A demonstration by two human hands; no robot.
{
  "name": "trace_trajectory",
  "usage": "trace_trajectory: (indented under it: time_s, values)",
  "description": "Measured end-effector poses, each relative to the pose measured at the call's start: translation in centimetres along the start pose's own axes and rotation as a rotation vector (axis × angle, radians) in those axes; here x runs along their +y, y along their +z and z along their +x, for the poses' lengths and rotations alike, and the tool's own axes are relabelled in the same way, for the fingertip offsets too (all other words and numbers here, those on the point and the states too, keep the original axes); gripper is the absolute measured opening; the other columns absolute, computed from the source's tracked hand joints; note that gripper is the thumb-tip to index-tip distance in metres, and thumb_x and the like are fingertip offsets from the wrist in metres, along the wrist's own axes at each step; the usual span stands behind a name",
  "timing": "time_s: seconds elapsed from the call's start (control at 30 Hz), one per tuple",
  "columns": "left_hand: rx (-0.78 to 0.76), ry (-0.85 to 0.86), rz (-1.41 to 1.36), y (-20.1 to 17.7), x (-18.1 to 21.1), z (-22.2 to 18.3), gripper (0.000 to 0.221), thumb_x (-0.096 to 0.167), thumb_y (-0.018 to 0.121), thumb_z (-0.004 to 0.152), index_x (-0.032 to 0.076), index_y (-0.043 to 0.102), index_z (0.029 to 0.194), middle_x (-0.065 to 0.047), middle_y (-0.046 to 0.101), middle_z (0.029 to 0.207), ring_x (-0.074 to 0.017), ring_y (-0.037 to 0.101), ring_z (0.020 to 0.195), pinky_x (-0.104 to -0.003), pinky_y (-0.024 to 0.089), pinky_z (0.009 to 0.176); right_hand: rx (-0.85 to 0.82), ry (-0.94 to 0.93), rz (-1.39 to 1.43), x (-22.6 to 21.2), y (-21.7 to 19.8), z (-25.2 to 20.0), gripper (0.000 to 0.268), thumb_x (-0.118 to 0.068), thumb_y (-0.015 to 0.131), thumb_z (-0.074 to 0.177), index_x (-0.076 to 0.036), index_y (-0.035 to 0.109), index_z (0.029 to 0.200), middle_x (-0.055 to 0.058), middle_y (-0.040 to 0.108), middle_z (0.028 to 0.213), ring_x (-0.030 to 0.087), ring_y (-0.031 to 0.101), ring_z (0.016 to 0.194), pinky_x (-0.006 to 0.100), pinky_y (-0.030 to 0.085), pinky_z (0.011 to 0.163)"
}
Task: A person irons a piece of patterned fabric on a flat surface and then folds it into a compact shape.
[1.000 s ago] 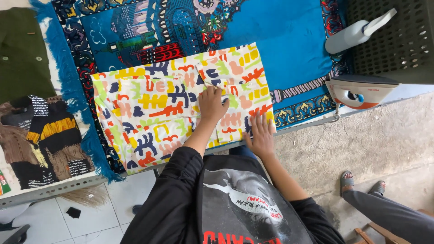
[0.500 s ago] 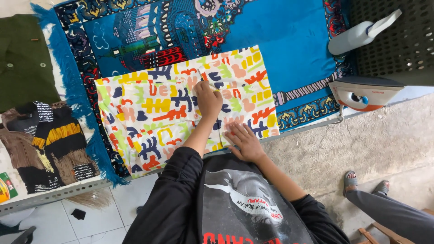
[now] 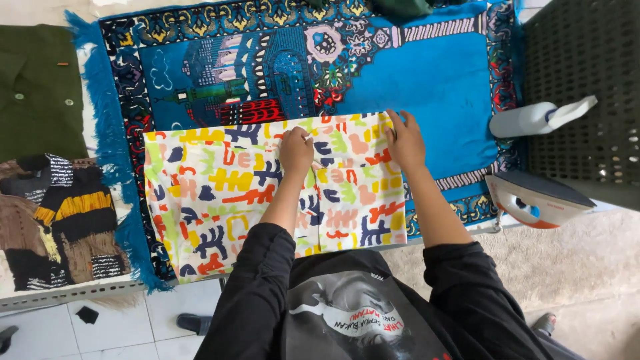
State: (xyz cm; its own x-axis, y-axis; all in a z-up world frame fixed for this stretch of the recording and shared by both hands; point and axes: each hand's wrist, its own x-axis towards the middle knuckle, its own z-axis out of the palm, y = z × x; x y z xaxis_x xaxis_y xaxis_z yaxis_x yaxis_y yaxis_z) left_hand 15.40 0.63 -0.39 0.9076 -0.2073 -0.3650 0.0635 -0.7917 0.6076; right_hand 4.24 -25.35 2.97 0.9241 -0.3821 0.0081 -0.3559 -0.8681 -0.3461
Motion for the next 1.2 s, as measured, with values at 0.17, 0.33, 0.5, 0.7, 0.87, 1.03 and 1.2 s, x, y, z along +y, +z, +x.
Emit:
trace_trajectory:
  time_s: [0.17,0.33,0.5,0.7,0.87,1.03,1.2]
  values:
    - [-0.031,-0.045,-0.158,-1.6,2.1,0.0,0.014,0.017,0.065,0.098,0.011,0.064,0.111,-0.009,0.062,0.1,-0.0339,0.068,0.104,-0.045,0.054,0.09,-0.03,0.002,0.004,2.6,2.8,3.7,0.019,-0.019,0.073,0.1,-0.023,0.072,0.119,0.009,0.056,0.134,0.032,0.067,0.115,0.04,0.061,0.088]
    - [-0.033,-0.05,-0.312,-1.6,2.0,0.9,0.013,0.017,0.067,0.098,0.012,0.062,0.11,-0.01,0.07,0.097,-0.0352,0.07,0.101,-0.047,0.055,0.087,-0.005,0.146,0.205,4.8,4.1,4.4,0.007,-0.019,0.079,0.097,-0.015,0.075,0.102,0.005,0.058,0.128,0.035,0.065,0.115,0.041,0.059,0.09]
    - [0.045,0.005,-0.266,-1.7,3.0,2.2,0.021,0.013,0.065,0.099,0.008,0.061,0.118,-0.02,0.072,0.106,-0.0404,0.069,0.108,-0.051,0.056,0.091,0.048,0.155,0.155,4.0,4.5,4.3,0.008,-0.017,0.078,0.098,-0.012,0.071,0.097,0.006,0.055,0.126,0.034,0.061,0.119,0.043,0.056,0.095]
    - [0.184,0.222,-0.003,-2.9,5.3,-1.4,0.049,0.009,0.073,0.092,0.006,0.056,0.138,-0.02,0.06,0.125,-0.0373,0.059,0.12,-0.049,0.051,0.103,0.244,0.006,0.172,1.7,2.8,2.0,0.021,-0.011,0.071,0.099,-0.012,0.064,0.119,0.011,0.051,0.126,0.034,0.059,0.113,0.045,0.053,0.095]
    - [0.045,0.598,0.2,0.0,0.6,-5.2,0.023,0.026,0.07,0.096,0.011,0.072,0.114,-0.009,0.059,0.112,-0.0279,0.057,0.111,-0.043,0.045,0.094,0.285,-0.132,0.122,2.1,2.0,-6.9,0.024,-0.014,0.067,0.101,-0.01,0.067,0.125,0.013,0.06,0.128,0.035,0.06,0.119,0.045,0.048,0.1]
    - [-0.007,0.582,0.297,0.8,-0.2,-6.3,0.033,0.026,0.077,0.09,0.008,0.07,0.118,-0.01,0.055,0.112,-0.0306,0.055,0.108,-0.045,0.045,0.089,0.312,-0.187,-0.049,0.8,1.8,-14.8,0.039,-0.017,0.059,0.104,-0.005,0.062,0.141,0.022,0.055,0.148,0.042,0.049,0.138,0.048,0.042,0.11]
    - [-0.216,0.405,0.362,0.1,0.7,-5.2,0.021,0.026,0.075,0.093,0.007,0.073,0.101,-0.008,0.054,0.106,-0.0255,0.054,0.107,-0.038,0.045,0.088,0.209,-0.198,-0.123,-1.4,2.8,-19.1,0.061,-0.044,0.051,0.104,-0.002,0.055,0.148,0.025,0.045,0.158,0.04,0.035,0.15,0.052,0.023,0.122]
